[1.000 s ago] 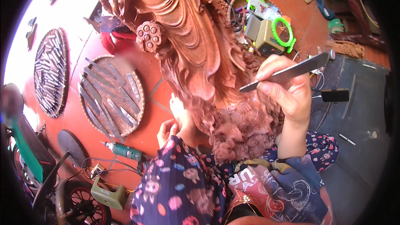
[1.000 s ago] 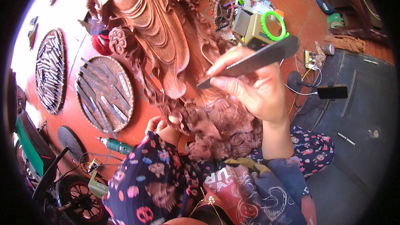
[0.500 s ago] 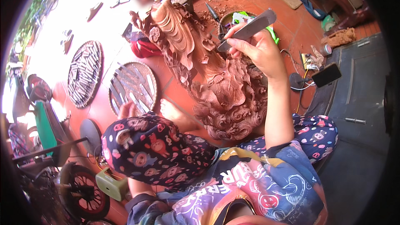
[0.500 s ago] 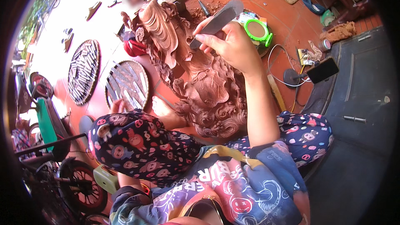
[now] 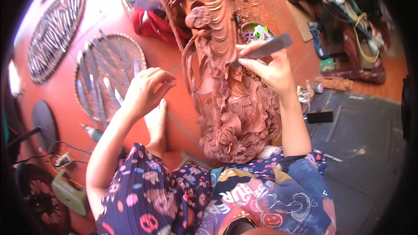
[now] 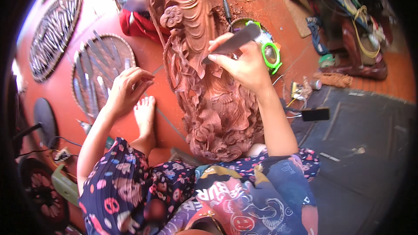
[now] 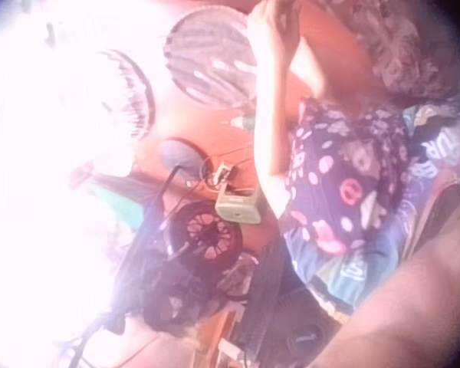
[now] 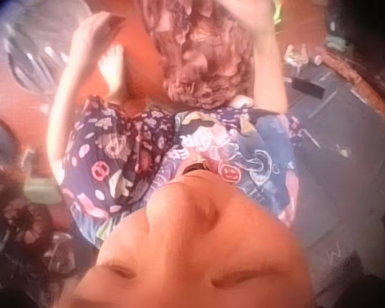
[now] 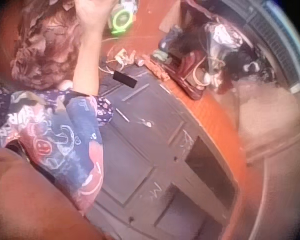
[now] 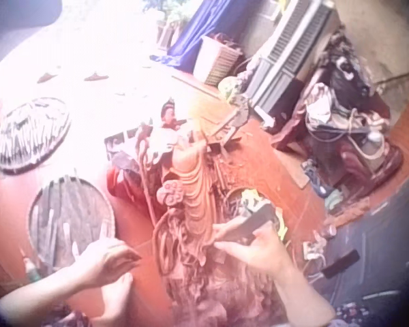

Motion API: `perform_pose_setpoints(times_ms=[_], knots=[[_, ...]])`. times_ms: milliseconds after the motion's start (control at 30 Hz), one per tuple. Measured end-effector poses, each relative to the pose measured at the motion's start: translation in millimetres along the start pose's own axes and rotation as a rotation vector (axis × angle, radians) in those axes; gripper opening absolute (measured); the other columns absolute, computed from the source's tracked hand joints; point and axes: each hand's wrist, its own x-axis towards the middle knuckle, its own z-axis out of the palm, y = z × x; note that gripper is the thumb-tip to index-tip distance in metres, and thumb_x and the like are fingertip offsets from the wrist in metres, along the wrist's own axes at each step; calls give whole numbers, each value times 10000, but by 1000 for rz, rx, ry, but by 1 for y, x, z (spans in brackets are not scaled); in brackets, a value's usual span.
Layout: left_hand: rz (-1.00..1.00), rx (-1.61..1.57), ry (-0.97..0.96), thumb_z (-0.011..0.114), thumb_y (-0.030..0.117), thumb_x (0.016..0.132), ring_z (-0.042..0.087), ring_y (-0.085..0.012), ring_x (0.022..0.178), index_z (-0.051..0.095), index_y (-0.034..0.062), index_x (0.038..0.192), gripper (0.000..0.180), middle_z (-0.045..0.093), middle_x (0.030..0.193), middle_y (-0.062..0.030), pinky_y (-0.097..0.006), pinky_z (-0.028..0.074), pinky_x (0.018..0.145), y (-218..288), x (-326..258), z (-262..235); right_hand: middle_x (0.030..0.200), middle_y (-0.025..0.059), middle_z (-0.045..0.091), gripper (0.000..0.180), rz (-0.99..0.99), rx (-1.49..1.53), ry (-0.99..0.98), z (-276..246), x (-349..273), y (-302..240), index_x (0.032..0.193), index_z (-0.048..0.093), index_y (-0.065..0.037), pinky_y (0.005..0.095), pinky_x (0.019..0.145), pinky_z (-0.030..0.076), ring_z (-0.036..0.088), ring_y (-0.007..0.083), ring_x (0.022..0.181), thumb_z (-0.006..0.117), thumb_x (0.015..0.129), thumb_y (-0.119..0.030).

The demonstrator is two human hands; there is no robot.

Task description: The person is carving a wooden sculpture using a chisel. They hold the sculpture with one hand and use the chisel with the other to refine details on the surface. The person occasionally pauses to brush away wood shavings.

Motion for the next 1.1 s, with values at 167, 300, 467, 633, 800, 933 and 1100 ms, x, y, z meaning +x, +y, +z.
perform_pose_setpoints(times_ms=[167,300,467,633,800,933,1100], knots=[[-52,-216,67,703,131,892,633,-289,828,677,63,973,109,656,857,-96,-390,477,775,-22,-31,30,986,73,721,186,150,-18,-57,8,7,2,972,726,0,394,1036,495,661,275,1159,766,809,78],[-272,-296,129,706,81,864,643,-307,839,680,40,966,113,667,863,-113,-394,491,771,-36,-70,39,1000,89,716,191,274,-79,-34,25,8,-11,955,730,13,449,1090,455,652,294,1172,757,797,116],[-461,-408,81,687,4,855,662,-334,896,677,-17,975,123,682,912,-154,-403,507,867,-48,-98,61,1005,91,716,184,380,-132,-16,29,-2,-11,972,730,25,453,1088,418,659,276,1127,744,805,101],[-480,-366,70,675,0,865,659,-352,939,671,-10,980,116,692,943,-148,-420,490,949,-58,-111,80,974,81,718,164,417,-282,-94,35,-1,-17,972,722,31,426,1050,422,684,231,1047,733,817,81],[-548,-369,-7,662,11,877,659,-366,981,673,3,997,120,696,975,-156,-435,482,975,-58,-113,87,947,73,745,162,453,-316,-89,30,1,-16,953,750,18,485,1182,337,701,225,1065,720,804,74],[-509,-331,30,671,39,883,655,-384,1003,681,10,1017,138,694,987,-172,-437,487,965,-59,-113,89,935,73,755,158,386,-254,-5,32,-3,-11,937,754,13,479,1170,360,711,199,1019,703,803,78],[-524,-356,95,669,34,887,655,-387,1009,688,8,1028,144,695,1000,-181,-431,491,962,-65,-121,93,935,104,765,190,356,-365,-206,28,2,-12,1020,718,29,472,1160,372,723,202,993,651,849,79]])
